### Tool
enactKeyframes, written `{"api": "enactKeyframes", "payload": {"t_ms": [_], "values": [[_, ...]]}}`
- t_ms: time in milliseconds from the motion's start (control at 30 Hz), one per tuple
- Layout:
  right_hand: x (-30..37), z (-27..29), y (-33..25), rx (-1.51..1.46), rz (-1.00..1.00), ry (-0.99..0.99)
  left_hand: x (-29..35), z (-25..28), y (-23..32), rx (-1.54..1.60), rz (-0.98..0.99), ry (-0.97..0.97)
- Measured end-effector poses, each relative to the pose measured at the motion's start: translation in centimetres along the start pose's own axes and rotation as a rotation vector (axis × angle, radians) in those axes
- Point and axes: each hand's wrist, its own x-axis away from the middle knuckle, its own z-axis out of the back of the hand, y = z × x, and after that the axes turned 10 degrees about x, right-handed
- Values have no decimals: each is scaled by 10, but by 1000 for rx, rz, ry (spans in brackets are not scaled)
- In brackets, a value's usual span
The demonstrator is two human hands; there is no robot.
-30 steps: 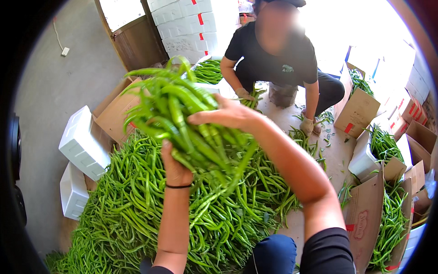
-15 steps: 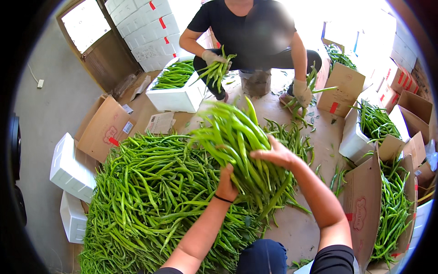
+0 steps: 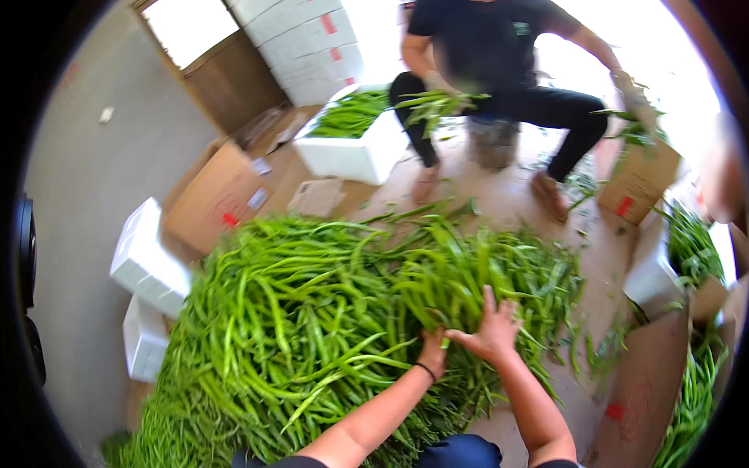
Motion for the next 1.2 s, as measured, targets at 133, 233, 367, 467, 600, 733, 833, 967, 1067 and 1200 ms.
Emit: {"api": "enactKeyframes", "payload": {"t_ms": [133,233,367,467,600,733,833,967,1067,1200], "values": [[-39,-13,31,-135,-36,95,-32,-30,-27,-195,3,83],[-77,-13,43,-189,6,108,-59,-52,-20,-100,-4,76],[-111,-31,52,-195,20,92,-63,-59,7,-140,-95,151],[-104,-39,48,-94,28,55,-48,-50,-2,-390,-53,337],[-86,-44,58,-23,-40,33,119,-25,105,-75,351,-374],[-81,17,39,63,236,-421,264,83,266,-367,-49,-792],[-49,78,-48,545,443,-316,318,184,356,-499,-447,-429],[30,99,-273,59,717,11,329,279,406,-847,-844,330],[93,80,-409,-108,721,-189,291,292,399,-1124,-828,453],[104,-3,-483,76,807,-48,254,265,357,-1659,-575,429]]}}
